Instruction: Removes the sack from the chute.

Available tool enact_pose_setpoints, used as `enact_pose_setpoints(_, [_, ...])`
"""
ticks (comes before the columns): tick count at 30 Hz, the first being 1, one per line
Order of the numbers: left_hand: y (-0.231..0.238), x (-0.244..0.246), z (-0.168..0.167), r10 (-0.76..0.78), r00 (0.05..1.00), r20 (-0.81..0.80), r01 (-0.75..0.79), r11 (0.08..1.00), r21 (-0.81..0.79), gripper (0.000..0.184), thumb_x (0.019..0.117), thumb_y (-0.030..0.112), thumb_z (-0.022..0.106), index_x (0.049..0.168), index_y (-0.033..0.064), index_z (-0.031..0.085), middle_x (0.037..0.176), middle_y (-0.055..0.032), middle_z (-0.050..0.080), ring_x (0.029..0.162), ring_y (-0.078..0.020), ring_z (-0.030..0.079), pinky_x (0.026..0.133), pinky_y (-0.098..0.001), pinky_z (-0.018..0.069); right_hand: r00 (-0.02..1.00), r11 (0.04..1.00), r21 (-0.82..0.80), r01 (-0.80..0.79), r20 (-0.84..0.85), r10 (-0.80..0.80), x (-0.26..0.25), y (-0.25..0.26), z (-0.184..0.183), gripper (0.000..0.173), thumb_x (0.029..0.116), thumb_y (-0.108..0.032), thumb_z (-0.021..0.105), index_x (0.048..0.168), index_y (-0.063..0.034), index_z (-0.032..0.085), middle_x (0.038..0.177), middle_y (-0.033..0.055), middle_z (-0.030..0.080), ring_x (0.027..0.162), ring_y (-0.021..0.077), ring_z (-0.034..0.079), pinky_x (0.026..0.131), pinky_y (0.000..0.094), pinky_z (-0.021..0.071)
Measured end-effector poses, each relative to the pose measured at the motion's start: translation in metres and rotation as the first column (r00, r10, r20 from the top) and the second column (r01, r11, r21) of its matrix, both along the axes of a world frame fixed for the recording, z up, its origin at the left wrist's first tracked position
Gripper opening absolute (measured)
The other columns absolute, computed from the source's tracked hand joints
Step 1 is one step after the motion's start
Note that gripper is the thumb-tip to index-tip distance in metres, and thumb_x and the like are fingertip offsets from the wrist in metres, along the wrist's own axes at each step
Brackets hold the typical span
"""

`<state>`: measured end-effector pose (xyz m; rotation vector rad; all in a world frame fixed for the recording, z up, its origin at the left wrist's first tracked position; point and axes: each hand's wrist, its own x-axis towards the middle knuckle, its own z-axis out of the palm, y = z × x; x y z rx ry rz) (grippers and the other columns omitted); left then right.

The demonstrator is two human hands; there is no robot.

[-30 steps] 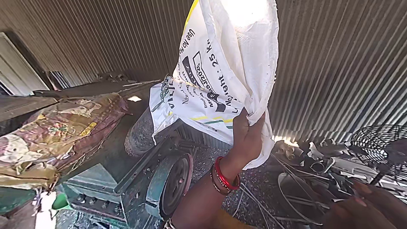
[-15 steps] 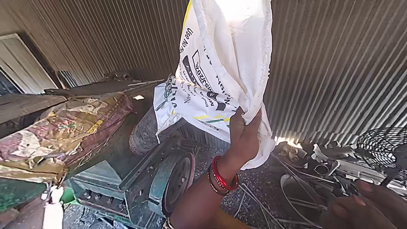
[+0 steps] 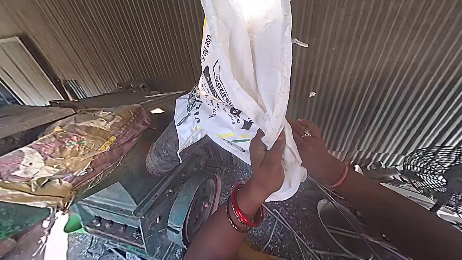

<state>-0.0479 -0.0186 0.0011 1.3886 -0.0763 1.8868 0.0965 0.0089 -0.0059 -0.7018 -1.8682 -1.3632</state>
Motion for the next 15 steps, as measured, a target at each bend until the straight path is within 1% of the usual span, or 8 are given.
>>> enact_pose_setpoints(3, [-0.004, -0.012, -0.001, 0.003, 0.999, -0.044, -0.004, 1.000, -0.016, 0.020, 0.1052, 0.012, 0.048, 0.102, 0.0226, 0.065, 0.089, 0.0173, 0.072, 0.086, 0.0066, 0.068, 0.081, -0.0171, 0.0579, 0.999, 0.999, 0.031, -0.010, 0.046, 0.008, -0.003, -0.001, 0.001, 0.026, 0.1007, -0.008, 0.045, 0.100, -0.0081, 0.071, 0.109, 0.0080, 0.076, 0.109, 0.0193, 0.067, 0.097, 0.0381, 0.0400])
enact_pose_setpoints(4, [-0.004, -0.015, -0.001, 0.002, 0.999, -0.053, -0.002, 1.000, -0.013, 0.020, 0.1052, 0.012, 0.048, 0.102, 0.0231, 0.065, 0.089, 0.0174, 0.072, 0.086, 0.0065, 0.068, 0.081, -0.0169, 0.0579, 0.999, 0.999, 0.044, -0.006, 0.042, 0.004, -0.002, -0.003, 0.001, 0.026, 0.1008, -0.008, 0.046, 0.100, -0.0079, 0.072, 0.107, 0.0078, 0.076, 0.107, 0.0201, 0.066, 0.096, 0.0384, 0.0395])
enact_pose_setpoints(5, [-0.005, -0.017, 0.000, 0.000, 0.998, -0.056, 0.000, 1.000, -0.010, 0.020, 0.1052, 0.014, 0.049, 0.102, 0.0239, 0.066, 0.089, 0.0177, 0.072, 0.086, 0.0066, 0.068, 0.081, -0.0166, 0.0577, 1.000, 0.998, 0.068, 0.005, 0.029, -0.007, -0.001, -0.004, 0.002, 0.026, 0.1017, -0.008, 0.046, 0.103, -0.0078, 0.072, 0.108, 0.0080, 0.076, 0.110, 0.0203, 0.065, 0.097, 0.0390, 0.0383])
enact_pose_setpoints(7, [-0.004, -0.019, 0.001, -0.004, 0.998, -0.065, 0.004, 1.000, 0.000, 0.021, 0.1053, 0.014, 0.049, 0.103, 0.0246, 0.066, 0.090, 0.0180, 0.072, 0.086, 0.0072, 0.068, 0.081, -0.0159, 0.0573, 0.999, 0.995, 0.100, 0.028, 0.015, -0.029, -0.001, -0.003, 0.009, 0.025, 0.1038, -0.007, 0.045, 0.112, -0.0064, 0.069, 0.118, 0.0111, 0.073, 0.122, 0.0215, 0.061, 0.103, 0.0421, 0.0350])
enact_pose_setpoints(9, [-0.004, -0.018, 0.003, -0.014, 0.998, -0.058, 0.014, 1.000, -0.003, 0.022, 0.1050, 0.012, 0.048, 0.102, 0.0236, 0.066, 0.090, 0.0173, 0.072, 0.086, 0.0073, 0.067, 0.081, -0.0164, 0.0575, 0.998, 0.996, 0.071, 0.044, 0.046, -0.048, -0.002, 0.003, 0.023, 0.024, 0.1019, -0.006, 0.047, 0.116, -0.0043, 0.067, 0.127, 0.0143, 0.070, 0.129, 0.0241, 0.059, 0.107, 0.0477, 0.0346])
enact_pose_setpoints(12, [-0.004, -0.017, 0.002, -0.013, 0.999, -0.035, 0.013, 1.000, -0.003, 0.021, 0.1051, 0.014, 0.050, 0.100, 0.0247, 0.067, 0.089, 0.0177, 0.072, 0.085, 0.0078, 0.067, 0.080, -0.0157, 0.0572, 0.990, 0.994, -0.022, 0.109, 0.096, -0.107, -0.005, 0.014, 0.042, 0.032, 0.0921, 0.000, 0.056, 0.122, 0.0016, 0.066, 0.137, 0.0192, 0.064, 0.134, 0.0280, 0.057, 0.112, 0.0546, 0.0296])
enact_pose_setpoints(13, [-0.004, -0.017, 0.002, -0.016, 1.000, -0.026, 0.016, 1.000, -0.002, 0.020, 0.1051, 0.015, 0.051, 0.101, 0.0253, 0.067, 0.090, 0.0177, 0.072, 0.086, 0.0075, 0.068, 0.081, -0.0157, 0.0571, 0.983, 0.988, -0.026, 0.150, 0.108, -0.147, -0.004, 0.019, 0.047, 0.034, 0.0904, -0.001, 0.059, 0.124, 0.0033, 0.066, 0.140, 0.0211, 0.061, 0.136, 0.0308, 0.055, 0.113, 0.0581, 0.0288])
enact_pose_setpoints(15, [-0.004, -0.018, 0.000, -0.017, 1.000, -0.014, 0.017, 1.000, 0.002, 0.019, 0.1053, 0.015, 0.051, 0.103, 0.0254, 0.067, 0.092, 0.0170, 0.073, 0.088, 0.0065, 0.068, 0.082, -0.0162, 0.0574, 0.975, 0.978, 0.003, 0.210, 0.072, -0.209, 0.001, 0.027, 0.056, 0.037, 0.0929, -0.008, 0.061, 0.128, 0.0038, 0.064, 0.147, 0.0223, 0.056, 0.141, 0.0345, 0.049, 0.112, 0.0632, 0.0278])
